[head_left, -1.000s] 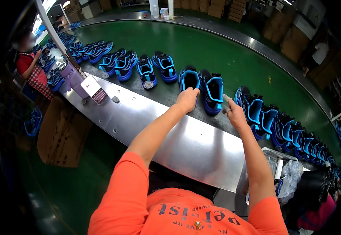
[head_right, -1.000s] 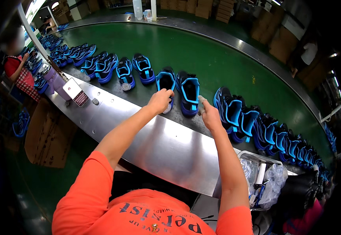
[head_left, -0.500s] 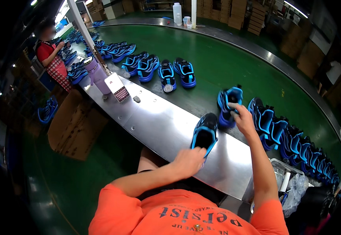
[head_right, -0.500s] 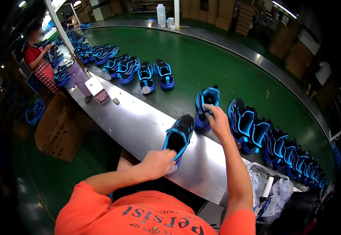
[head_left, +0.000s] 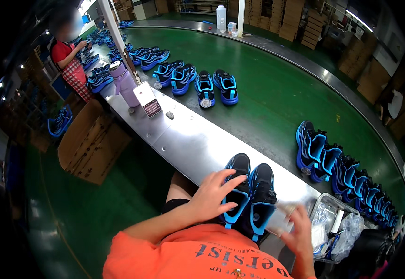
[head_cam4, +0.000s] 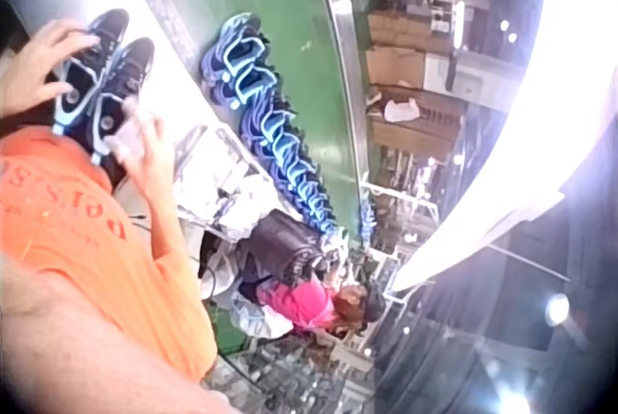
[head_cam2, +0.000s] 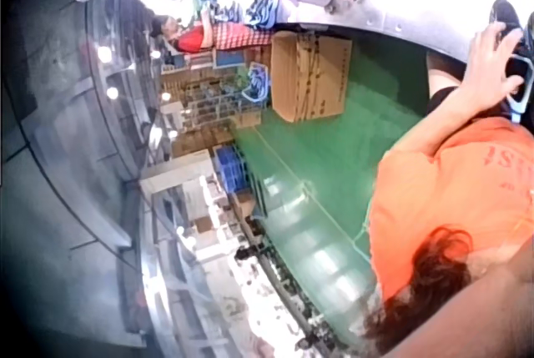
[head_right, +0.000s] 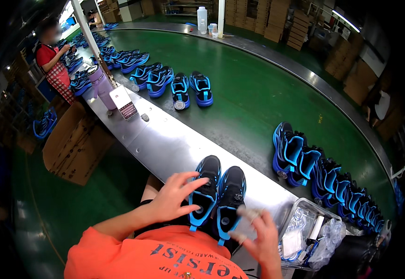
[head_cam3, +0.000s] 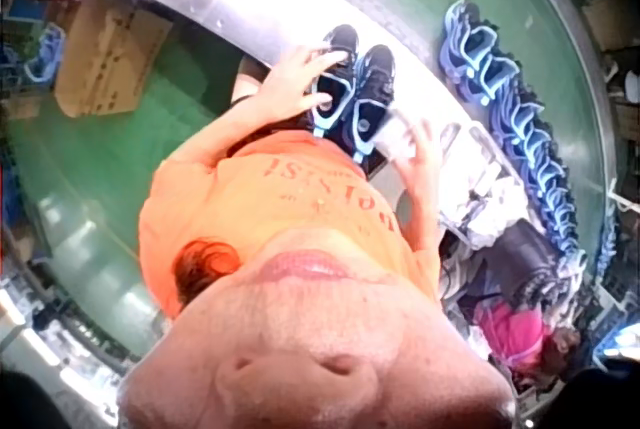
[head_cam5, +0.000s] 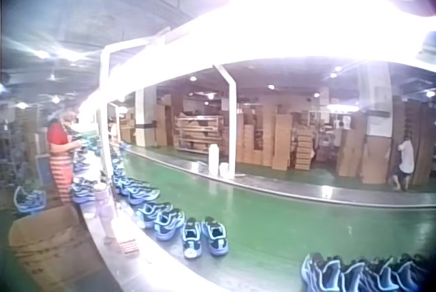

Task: The person attaches circular components to the tongues of several black and blue athletic shoes by hand, then places the shoes onto a conveyor belt.

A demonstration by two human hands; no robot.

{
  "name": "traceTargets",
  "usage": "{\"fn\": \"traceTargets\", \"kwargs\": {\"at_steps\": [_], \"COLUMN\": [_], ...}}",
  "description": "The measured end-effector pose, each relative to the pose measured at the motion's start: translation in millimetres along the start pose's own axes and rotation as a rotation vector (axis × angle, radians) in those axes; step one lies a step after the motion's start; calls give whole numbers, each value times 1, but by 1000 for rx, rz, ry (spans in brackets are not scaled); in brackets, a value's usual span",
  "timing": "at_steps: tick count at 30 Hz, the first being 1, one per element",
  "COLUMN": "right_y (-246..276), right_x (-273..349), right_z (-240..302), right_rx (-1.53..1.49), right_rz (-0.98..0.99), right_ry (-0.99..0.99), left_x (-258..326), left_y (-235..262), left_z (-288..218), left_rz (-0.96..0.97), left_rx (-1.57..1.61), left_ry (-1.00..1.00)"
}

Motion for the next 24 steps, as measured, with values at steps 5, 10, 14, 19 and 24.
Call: {"fn": "traceTargets", "kwargs": {"at_steps": [5,10,14,19,24], "right_y": [-33,-37,-53,-45,-39], "right_x": [-22,-9,-17,-22,-18], "right_z": [-39,-22,-29,-40,-30], "right_rx": [147,124,257,211,274], "right_rz": [-11,-128,-164,-156,-73], "right_ry": [103,144,277,248,292], "left_x": [-12,26,18,13,18], "left_y": [-48,-61,-63,-75,-69], "left_z": [10,1,0,8,2], "left_rz": [226,114,-4,-59,-60], "left_rx": [-104,-176,-88,-26,-23], "left_ry": [-55,-215,-113,-75,-87]}}
Point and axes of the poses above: each hand's wrist, its own x-axis away from the middle knuckle, its own y-axis out of the back of the hand, z = x × y, the point moved 3 cm from there along -x, towards the middle knuckle, and after that the axes turned 13 degrees about y, right-handed, at the moved point
